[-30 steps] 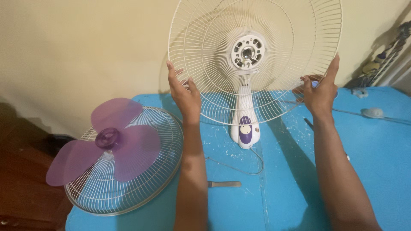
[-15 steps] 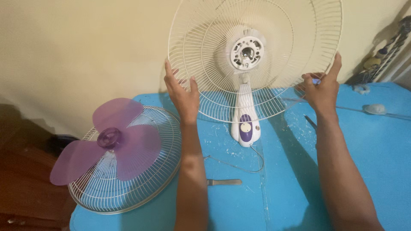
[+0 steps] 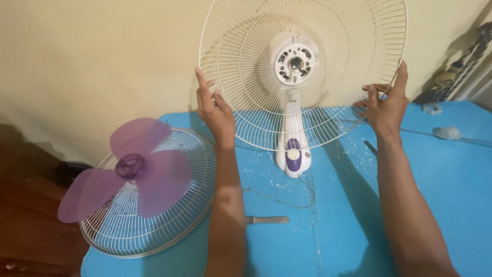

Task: The person disassembles a white electric fan by removing screws from the base and separating the motor housing. They then reattach the motor to the base, place the front grill on the fan, and use a brush to clean the grill. The person also handles a small white plastic piece and repositions the fan on the table.

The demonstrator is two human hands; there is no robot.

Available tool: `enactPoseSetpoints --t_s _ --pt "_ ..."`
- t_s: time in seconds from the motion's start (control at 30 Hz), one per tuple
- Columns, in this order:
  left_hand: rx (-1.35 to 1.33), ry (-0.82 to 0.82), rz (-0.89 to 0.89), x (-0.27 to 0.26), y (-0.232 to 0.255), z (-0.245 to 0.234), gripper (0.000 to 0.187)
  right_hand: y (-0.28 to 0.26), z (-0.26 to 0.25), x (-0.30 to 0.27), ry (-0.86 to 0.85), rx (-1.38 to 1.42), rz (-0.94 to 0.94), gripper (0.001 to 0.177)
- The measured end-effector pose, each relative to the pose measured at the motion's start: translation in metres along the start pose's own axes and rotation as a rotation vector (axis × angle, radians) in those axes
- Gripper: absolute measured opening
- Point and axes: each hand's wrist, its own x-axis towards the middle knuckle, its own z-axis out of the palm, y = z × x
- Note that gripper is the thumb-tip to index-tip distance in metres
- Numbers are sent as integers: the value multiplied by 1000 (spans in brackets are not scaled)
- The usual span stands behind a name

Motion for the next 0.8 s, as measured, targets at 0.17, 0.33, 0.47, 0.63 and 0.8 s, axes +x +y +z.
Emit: enactPoseSetpoints --t_s 0.17,0.33,0.47,0.63,0.8 --pt "-36 -46 -110 7 2 6 72 6 4 7 67 -58 -218 78" --pt "615 -25 15 -2 16 27 88 10 6 7 74 4 -95 81" --pt "281 -252 373 -8 38 65 101 2 8 8 108 -52 -207 83" --pt "341 -372 422 7 35 108 103 3 5 7 71 12 19 81" --pt "417 -409 420 10 23 110 98 11 7 12 74 -30 -133 82"
